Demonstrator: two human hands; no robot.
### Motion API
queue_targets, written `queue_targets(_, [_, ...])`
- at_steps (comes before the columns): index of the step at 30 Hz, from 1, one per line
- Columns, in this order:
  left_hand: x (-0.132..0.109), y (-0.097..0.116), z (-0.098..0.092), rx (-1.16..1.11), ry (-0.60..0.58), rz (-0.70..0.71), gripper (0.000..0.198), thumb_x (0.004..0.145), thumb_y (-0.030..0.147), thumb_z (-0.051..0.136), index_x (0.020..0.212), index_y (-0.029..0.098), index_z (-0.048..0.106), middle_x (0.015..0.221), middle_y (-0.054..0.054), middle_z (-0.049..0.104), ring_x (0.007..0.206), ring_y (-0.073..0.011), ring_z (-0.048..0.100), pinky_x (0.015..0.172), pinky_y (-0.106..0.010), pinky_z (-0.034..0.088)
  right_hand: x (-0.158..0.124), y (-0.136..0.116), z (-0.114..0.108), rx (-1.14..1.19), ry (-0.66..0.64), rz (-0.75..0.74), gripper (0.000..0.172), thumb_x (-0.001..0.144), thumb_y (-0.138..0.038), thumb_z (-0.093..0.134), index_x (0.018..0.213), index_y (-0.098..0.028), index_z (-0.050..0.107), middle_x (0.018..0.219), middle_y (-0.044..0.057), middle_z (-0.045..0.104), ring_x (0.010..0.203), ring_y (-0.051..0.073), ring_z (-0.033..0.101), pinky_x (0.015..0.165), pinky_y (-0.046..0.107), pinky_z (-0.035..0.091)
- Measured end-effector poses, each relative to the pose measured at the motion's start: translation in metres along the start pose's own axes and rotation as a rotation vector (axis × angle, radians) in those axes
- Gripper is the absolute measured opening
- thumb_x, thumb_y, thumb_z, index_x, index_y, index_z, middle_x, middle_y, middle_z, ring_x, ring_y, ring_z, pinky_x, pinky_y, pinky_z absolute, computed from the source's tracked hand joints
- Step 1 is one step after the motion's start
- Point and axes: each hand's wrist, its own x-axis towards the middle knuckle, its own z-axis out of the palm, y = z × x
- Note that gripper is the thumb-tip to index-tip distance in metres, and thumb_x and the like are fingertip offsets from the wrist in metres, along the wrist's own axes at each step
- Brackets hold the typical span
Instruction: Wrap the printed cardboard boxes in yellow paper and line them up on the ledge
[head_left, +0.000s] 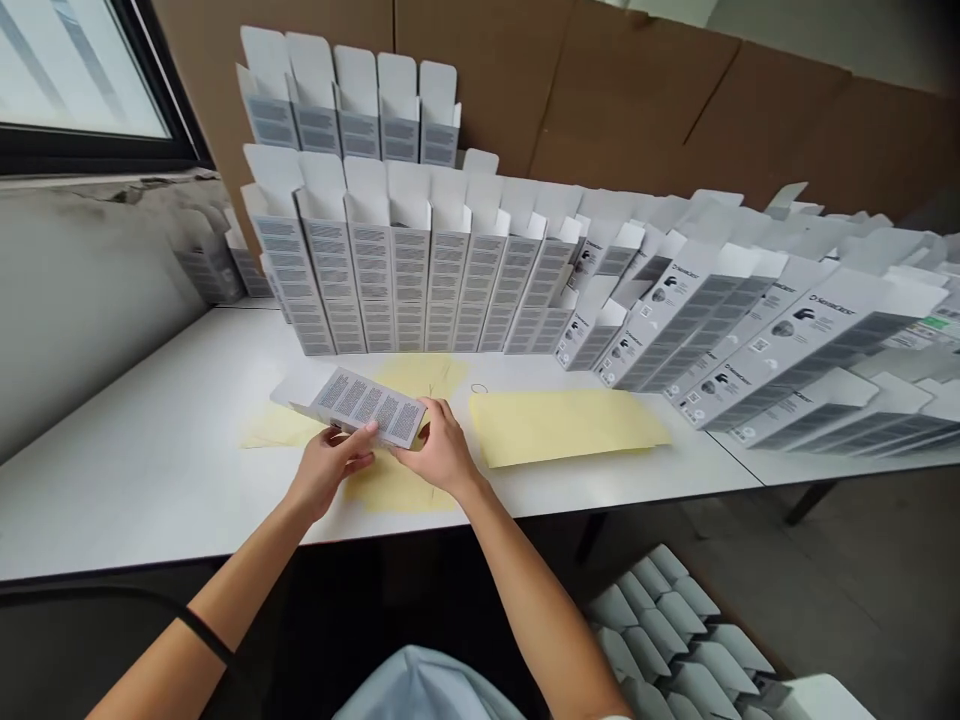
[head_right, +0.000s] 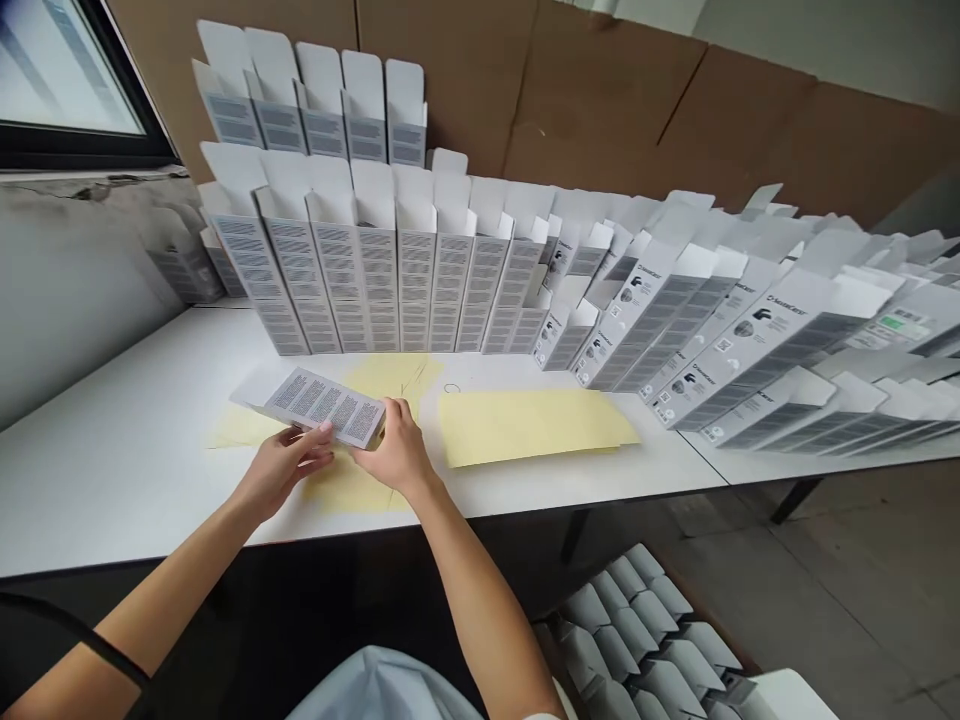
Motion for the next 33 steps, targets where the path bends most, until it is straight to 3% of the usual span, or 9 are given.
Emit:
queue_targets(4, [-0.007, 0.000, -0.010, 0.250, 0.086, -0.042, 0.081, 0.058, 0.044, 0.085, 0.123, 0.011, 0.048, 0.103, -0.011, 0.064, 0.072, -0.0161, 0.065, 0.072, -0.033, 0.057, 0.007, 0.011, -0.015, -0.062, -0.068, 0.135, 0.067, 0.064, -0.031, 0.076, 0.123, -0.016, 0.047, 0.119, 0.010, 0.052, 0.103, 0.022, 0.057, 0.086, 0.034, 0.052])
queue_targets(9, [-0.018, 0.009, 0.002, 0.356, 0.188, 0.345, 0.063, 0.065, 0.043, 0.080, 0.116, 0.021, 0.050, 0.077, 0.003, 0.055, 0.058, -0.0128, 0.057, 0.053, -0.026, 0.048, 0.007, 0.012, -0.027, -0.055, -0.154, 0.138, 0.086, 0.070, -0.041, 0.074, 0.141, -0.015, 0.033, 0.140, 0.016, 0.040, 0.114, 0.026, 0.053, 0.091, 0.037, 0.049])
queue_targets(11, [-0.021, 0.013, 0.023, 0.314, 0.119, 0.527, 0.044, 0.073, 0.039, 0.074, 0.108, 0.023, 0.053, 0.073, 0.004, 0.051, 0.057, -0.0115, 0.054, 0.051, -0.024, 0.045, -0.006, 0.014, -0.039, 0.010, -0.072, 0.059, 0.079, 0.075, -0.044, 0.071, 0.141, -0.019, 0.035, 0.141, 0.014, 0.040, 0.109, 0.022, 0.056, 0.087, 0.033, 0.050])
queue_targets(14, [-0.021, 0.008, 0.069, 0.426, -0.045, 0.797, 0.018, 0.083, 0.030, 0.064, 0.098, 0.022, 0.057, 0.072, 0.002, 0.053, 0.059, -0.0116, 0.055, 0.055, -0.025, 0.047, -0.039, 0.029, -0.068, 0.089, 0.243, 0.041, 0.021, 0.088, -0.038, 0.056, 0.094, -0.019, 0.061, 0.094, 0.005, 0.059, 0.073, 0.013, 0.056, 0.061, 0.025, 0.046])
queue_targets(16, [-0.016, -0.004, 0.102, 0.632, -0.240, 0.996, 0.014, 0.085, 0.025, 0.060, 0.098, 0.020, 0.060, 0.081, -0.003, 0.060, 0.071, -0.0148, 0.061, 0.064, -0.027, 0.051, -0.063, 0.048, -0.091, -0.001, 0.568, 0.110, 0.032, 0.090, -0.035, 0.053, 0.063, -0.018, 0.048, 0.065, 0.000, 0.048, 0.056, 0.011, 0.044, 0.052, 0.024, 0.037])
queue_targets(18, [-0.007, -0.020, 0.133, 0.866, -0.479, 1.126, 0.031, 0.086, 0.028, 0.060, 0.116, 0.019, 0.059, 0.108, -0.011, 0.064, 0.100, -0.0234, 0.063, 0.083, -0.035, 0.052, -0.083, 0.069, -0.114, -0.131, 0.789, 0.287, 0.042, 0.090, -0.040, 0.051, 0.056, -0.019, 0.039, 0.056, -0.001, 0.042, 0.053, 0.012, 0.039, 0.052, 0.026, 0.033])
queue_targets(22, [0.013, -0.048, 0.167, 1.177, -0.655, 1.225, 0.053, 0.090, 0.028, 0.052, 0.140, 0.016, 0.044, 0.145, -0.014, 0.045, 0.136, -0.0324, 0.039, 0.110, -0.052, 0.035, -0.098, 0.100, -0.147, -0.353, 0.696, 0.635, 0.051, 0.089, -0.056, 0.046, 0.054, -0.020, 0.041, 0.056, 0.002, 0.051, 0.056, 0.016, 0.043, 0.058, 0.029, 0.031])
queue_targets(25, [0.016, -0.055, 0.166, 1.258, -0.674, 1.245, 0.047, 0.092, 0.019, 0.042, 0.139, 0.018, 0.047, 0.145, -0.009, 0.045, 0.136, -0.0287, 0.040, 0.112, -0.051, 0.033, -0.092, 0.108, -0.154, -0.307, 0.694, 0.705, 0.047, 0.085, -0.061, 0.050, 0.062, -0.019, 0.051, 0.066, 0.004, 0.058, 0.063, 0.019, 0.050, 0.062, 0.030, 0.036])
queue_targets(33, [-0.009, -0.044, 0.140, 1.232, -0.661, 1.301, 0.040, 0.090, 0.025, 0.048, 0.128, 0.019, 0.060, 0.137, -0.010, 0.054, 0.125, -0.0310, 0.052, 0.104, -0.052, 0.041, -0.077, 0.106, -0.150, -0.035, 1.014, 0.638, 0.040, 0.072, -0.053, 0.070, 0.079, -0.017, 0.053, 0.070, 0.000, 0.054, 0.060, 0.013, 0.049, 0.059, 0.027, 0.042])
